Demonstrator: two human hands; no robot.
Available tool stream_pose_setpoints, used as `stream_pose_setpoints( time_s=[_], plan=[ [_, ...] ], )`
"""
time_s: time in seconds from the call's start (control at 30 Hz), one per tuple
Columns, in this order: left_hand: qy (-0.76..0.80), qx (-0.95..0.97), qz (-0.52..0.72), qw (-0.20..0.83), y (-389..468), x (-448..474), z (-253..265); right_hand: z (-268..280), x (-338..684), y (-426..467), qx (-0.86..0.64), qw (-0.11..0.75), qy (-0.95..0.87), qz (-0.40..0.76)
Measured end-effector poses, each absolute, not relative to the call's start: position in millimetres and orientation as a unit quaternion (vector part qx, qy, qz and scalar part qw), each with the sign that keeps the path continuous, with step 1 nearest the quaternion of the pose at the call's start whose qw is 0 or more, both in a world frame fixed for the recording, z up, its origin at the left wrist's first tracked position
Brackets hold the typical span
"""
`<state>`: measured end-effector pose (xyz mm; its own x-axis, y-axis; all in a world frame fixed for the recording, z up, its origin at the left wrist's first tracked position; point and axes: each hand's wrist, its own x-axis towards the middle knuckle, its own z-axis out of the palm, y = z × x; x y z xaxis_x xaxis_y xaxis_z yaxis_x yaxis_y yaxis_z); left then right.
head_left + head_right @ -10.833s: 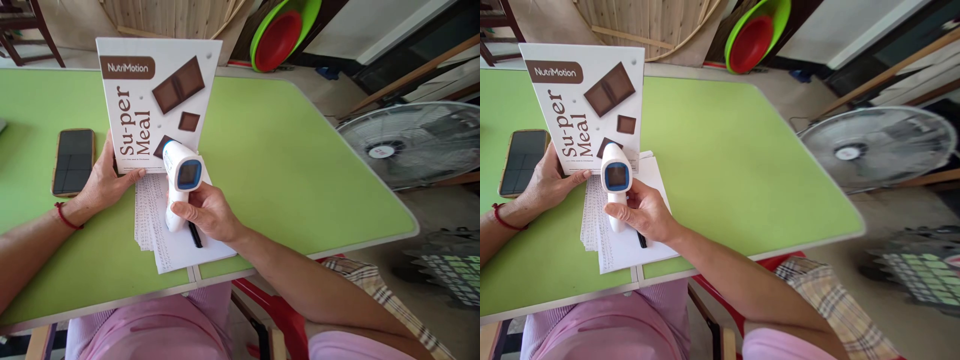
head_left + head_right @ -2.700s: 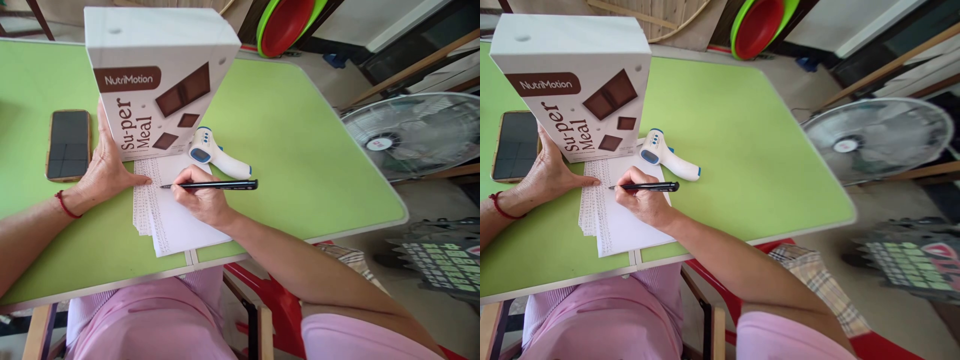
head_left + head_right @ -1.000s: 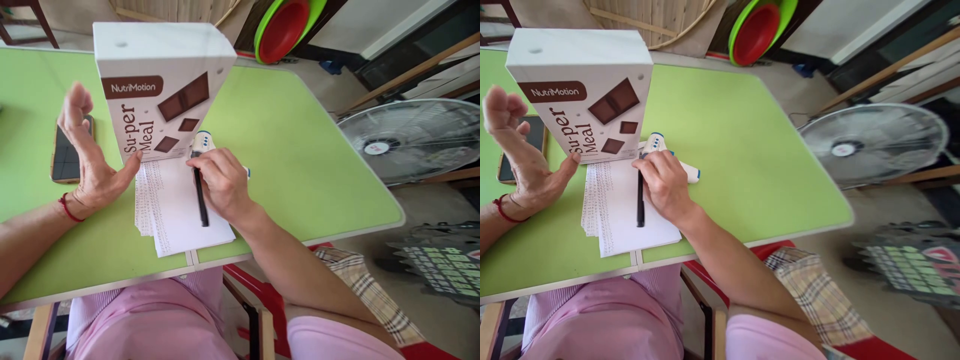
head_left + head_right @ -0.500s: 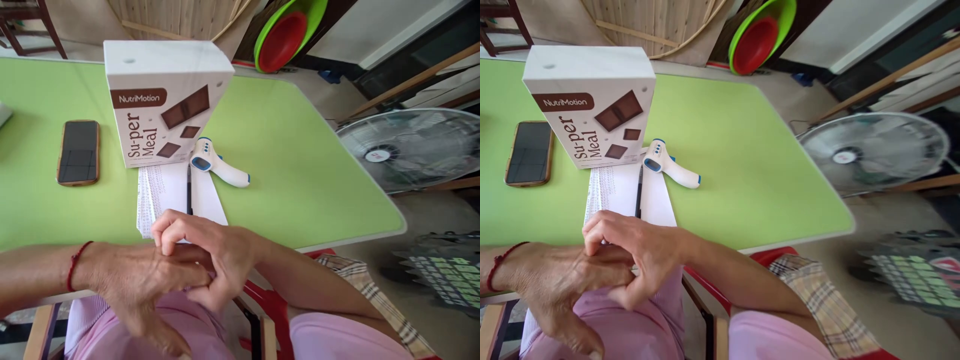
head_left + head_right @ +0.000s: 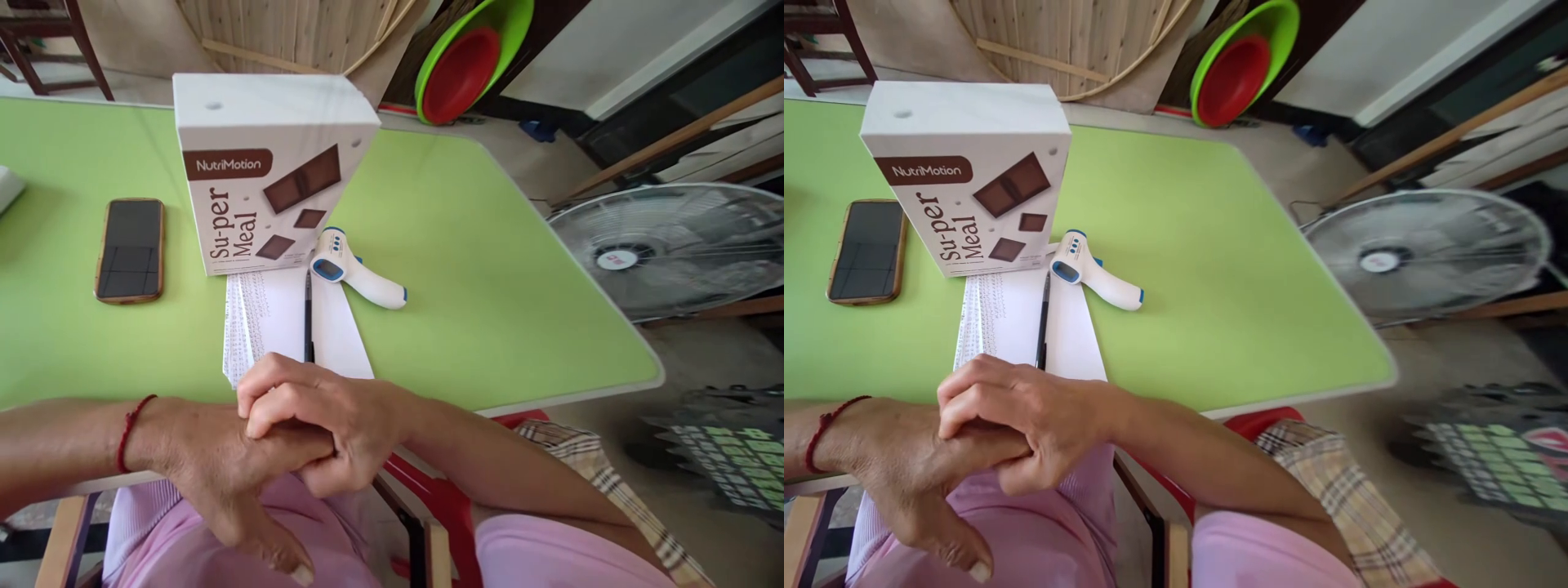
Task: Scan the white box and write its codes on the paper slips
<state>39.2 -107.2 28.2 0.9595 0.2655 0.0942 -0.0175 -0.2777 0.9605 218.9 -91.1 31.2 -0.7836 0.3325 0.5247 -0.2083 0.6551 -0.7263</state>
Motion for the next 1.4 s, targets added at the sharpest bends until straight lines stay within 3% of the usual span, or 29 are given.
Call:
stream_pose_setpoints(
  time_s=[0.23,0.37,0.53,0.8,1.4],
  plan=[
    [0.113,0.796,0.094,0.588,-100,44,37,31,223,-87,-0.089,0.377,-0.826,0.409],
    [0.123,0.788,0.156,0.582,-97,43,44,32,225,-86,-0.107,0.410,-0.834,0.352],
    [0.105,0.791,0.198,0.569,-97,43,43,33,225,-86,-0.100,0.398,-0.849,0.333],
    [0.110,0.774,0.149,0.606,-94,41,48,26,222,-84,-0.078,0.428,-0.838,0.328],
    [0.116,0.782,0.179,0.585,-93,40,53,19,220,-84,-0.112,0.457,-0.848,0.244]
  ],
)
